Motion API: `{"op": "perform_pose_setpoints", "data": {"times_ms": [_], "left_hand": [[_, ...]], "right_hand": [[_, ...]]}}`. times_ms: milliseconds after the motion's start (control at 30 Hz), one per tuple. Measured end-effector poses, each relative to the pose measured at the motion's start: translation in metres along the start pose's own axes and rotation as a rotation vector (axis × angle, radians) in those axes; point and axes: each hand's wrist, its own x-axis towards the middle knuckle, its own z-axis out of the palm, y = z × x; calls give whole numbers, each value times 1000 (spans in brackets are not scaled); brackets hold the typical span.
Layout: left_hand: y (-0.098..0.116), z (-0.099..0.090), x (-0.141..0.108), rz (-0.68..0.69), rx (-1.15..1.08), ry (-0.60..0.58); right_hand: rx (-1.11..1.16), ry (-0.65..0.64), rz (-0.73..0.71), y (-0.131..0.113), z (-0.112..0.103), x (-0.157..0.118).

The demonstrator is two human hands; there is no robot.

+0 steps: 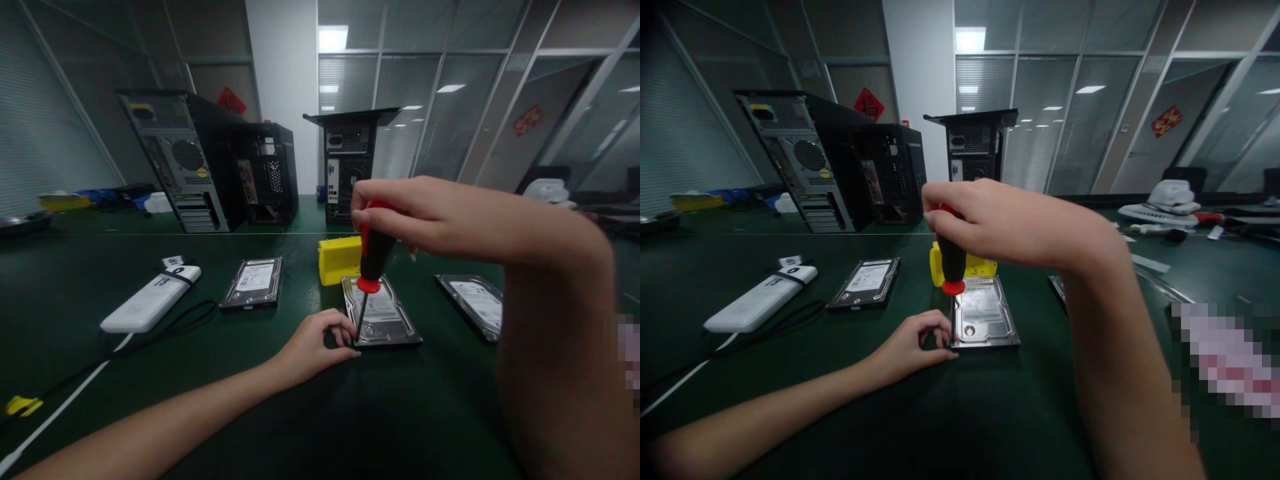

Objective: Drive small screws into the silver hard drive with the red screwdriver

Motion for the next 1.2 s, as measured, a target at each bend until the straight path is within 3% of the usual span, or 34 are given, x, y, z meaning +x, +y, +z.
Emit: {"op": "perform_pose_setpoints", "data": {"times_ms": [133,300,500,867,1200], "left_hand": [[-3,0,0,3,6,5],[-5,1,1,3,-11,10],[-5,1,0,10,-22,12],[-7,1,1,24,-30,5],[-5,1,2,5,-26,19]], "right_hand": [[42,2,42,-1,-2,-3],[122,-51,-26,-1,-5,-10],[75,-19,-128,-2,-3,-5],[205,-75,-93,-9,-13,-18],[234,-97,-130,-8,-10,-11]]}}
